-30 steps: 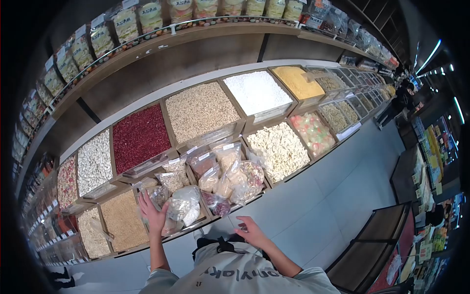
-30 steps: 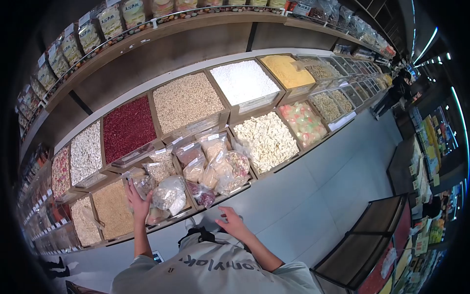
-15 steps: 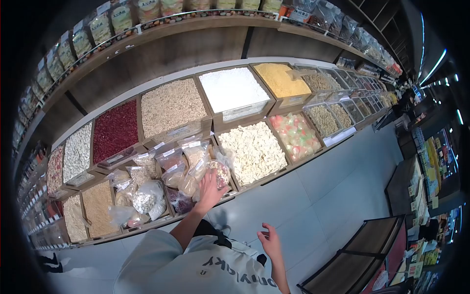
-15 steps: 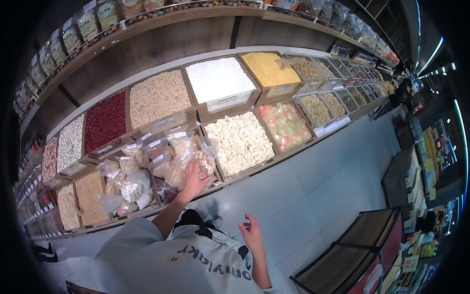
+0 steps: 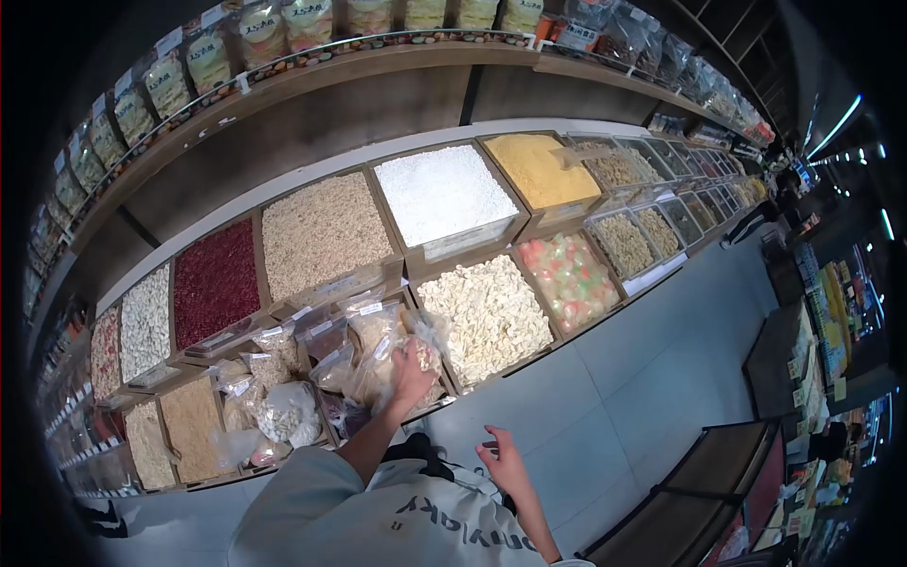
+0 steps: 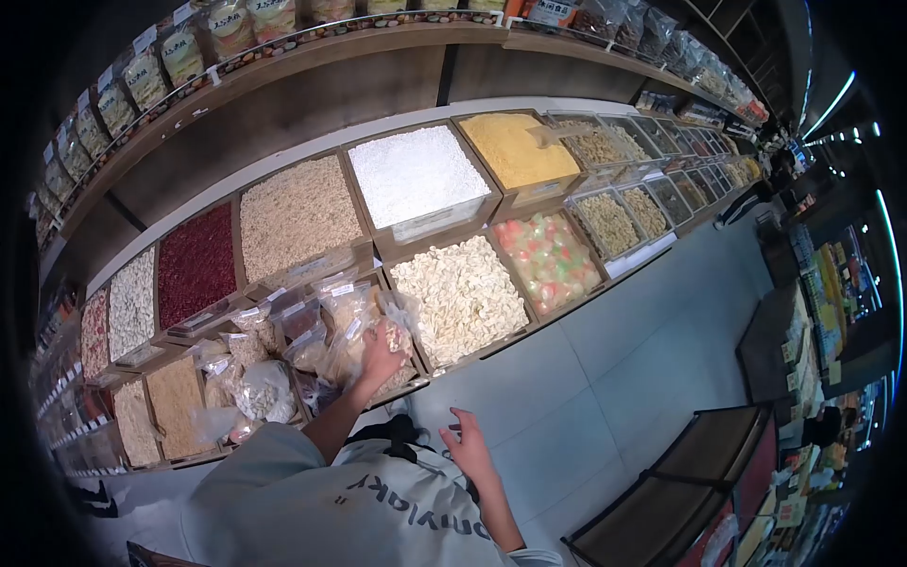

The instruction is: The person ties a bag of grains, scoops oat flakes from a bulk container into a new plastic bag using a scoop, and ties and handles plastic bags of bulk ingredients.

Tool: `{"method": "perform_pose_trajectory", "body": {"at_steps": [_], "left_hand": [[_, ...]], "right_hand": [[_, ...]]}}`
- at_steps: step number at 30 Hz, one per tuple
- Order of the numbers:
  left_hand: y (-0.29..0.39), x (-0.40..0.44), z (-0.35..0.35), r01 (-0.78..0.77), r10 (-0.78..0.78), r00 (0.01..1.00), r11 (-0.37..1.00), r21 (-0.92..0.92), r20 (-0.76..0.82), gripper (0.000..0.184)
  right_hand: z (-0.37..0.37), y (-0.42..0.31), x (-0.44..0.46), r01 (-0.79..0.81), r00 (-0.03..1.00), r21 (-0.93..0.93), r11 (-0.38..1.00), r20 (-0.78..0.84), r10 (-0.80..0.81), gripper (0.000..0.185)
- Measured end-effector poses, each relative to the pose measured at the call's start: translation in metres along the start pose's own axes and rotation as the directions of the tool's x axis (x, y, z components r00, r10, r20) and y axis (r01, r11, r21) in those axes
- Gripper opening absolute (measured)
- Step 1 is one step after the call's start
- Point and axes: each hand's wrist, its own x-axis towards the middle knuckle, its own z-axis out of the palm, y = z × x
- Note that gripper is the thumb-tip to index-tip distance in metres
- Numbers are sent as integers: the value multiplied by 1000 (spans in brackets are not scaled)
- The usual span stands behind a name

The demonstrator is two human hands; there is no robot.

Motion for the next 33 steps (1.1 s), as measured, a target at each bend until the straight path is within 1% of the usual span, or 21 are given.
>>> {"method": "perform_pose_trajectory", "body": {"at_steps": [1, 3, 7, 8, 9, 10, 12, 13, 14, 16, 18, 19, 22, 24, 25, 26, 27, 29, 30, 31, 33], "left_hand": [[-15, 9, 7, -9, 9, 1000, 1000, -3, 3, 89], [-58, 27, 29, -193, 182, 980, 971, -140, -85, 82], [-61, 20, -4, -163, 174, 985, 944, -286, 14, 73], [-60, 18, -10, -14, 87, 991, 826, -563, 102, 72], [-59, 14, -17, 146, 28, 978, 619, -772, 208, 70], [-50, 6, -31, 152, 18, 978, 618, -772, 206, 70], [-26, -9, -62, 215, 55, 966, 363, -907, 251, 62], [-24, -12, -67, 174, 133, 969, 237, -956, 209, 62], [-18, -18, -74, 175, 129, 969, 241, -955, 210, 62], [4, -26, -94, 160, 219, 959, 106, -981, 181, 61], [26, -35, -114, 202, 271, 938, 73, -977, 215, 65], [32, -41, -120, 253, 321, 912, 46, -966, 255, 69], [38, -52, -116, 224, 370, 906, -12, -975, 204, 68], [46, -60, -113, 221, 362, 913, -46, -974, 190, 67], [51, -63, -112, 241, 268, 939, -61, -969, 217, 61], [54, -64, -111, 261, 170, 954, -78, -962, 245, 55], [54, -62, -110, 260, 171, 955, -79, -962, 244, 55], [55, -52, -107, 490, 312, 859, -279, -826, 405, 55], [53, -49, -106, 496, 318, 856, -274, -824, 409, 55], [51, -45, -105, 528, 272, 845, -291, -798, 460, 57], [51, -39, -101, 575, 181, 817, -346, -742, 548, 63]], "right_hand": [[-2, -7, 7, 24, 1000, -15, 1000, 1, -24, 45], [-3, -7, 21, 57, 998, 29, 998, -11, -56, 43], [5, -9, 58, 39, 999, 95, 995, -4, -38, 37], [8, -8, 66, 31, 999, 90, 995, 8, -31, 37], [13, -5, 74, 8, 999, 185, 983, 40, -16, 36], [18, -3, 83, -13, 997, 279, 960, 71, -7, 34], [27, -7, 98, -14, 989, 316, 949, 145, -34, 37], [32, -17, 104, -83, 987, 456, 886, 159, 11, 40], [36, -30, 109, -154, 982, 581, 799, 182, 57, 44], [34, -75, 113, -158, 979, 634, 757, 201, 36, 49], [36, -99, 123, 162, 979, 655, 738, -12, -204, 43], [34, -107, 130, 157, 979, 657, 737, -7, -202, 43], [33, -122, 144, 231, 958, 519, 823, 29, -287, 38], [35, -126, 146, 106, 990, 654, 749, 2, -142, 29], [35, -131, 144, 111, 989, 651, 751, 3, -148, 29], [36, -135, 139, 180, 981, 768, 615, -99, -164, 29], [35, -139, 133, 253, 966, 853, 457, -202, -159, 30], [25, -169, 111, 284, 955, 874, 394, -221, -198, 29], [20, -179, 104, 311, 942, 892, 327, -243, -232, 29], [17, -180, 101, 320, 940, 890, 325, -253, -230, 29], [10, -176, 94, 308, 912, 880, 361, -166, -374, 37]]}}
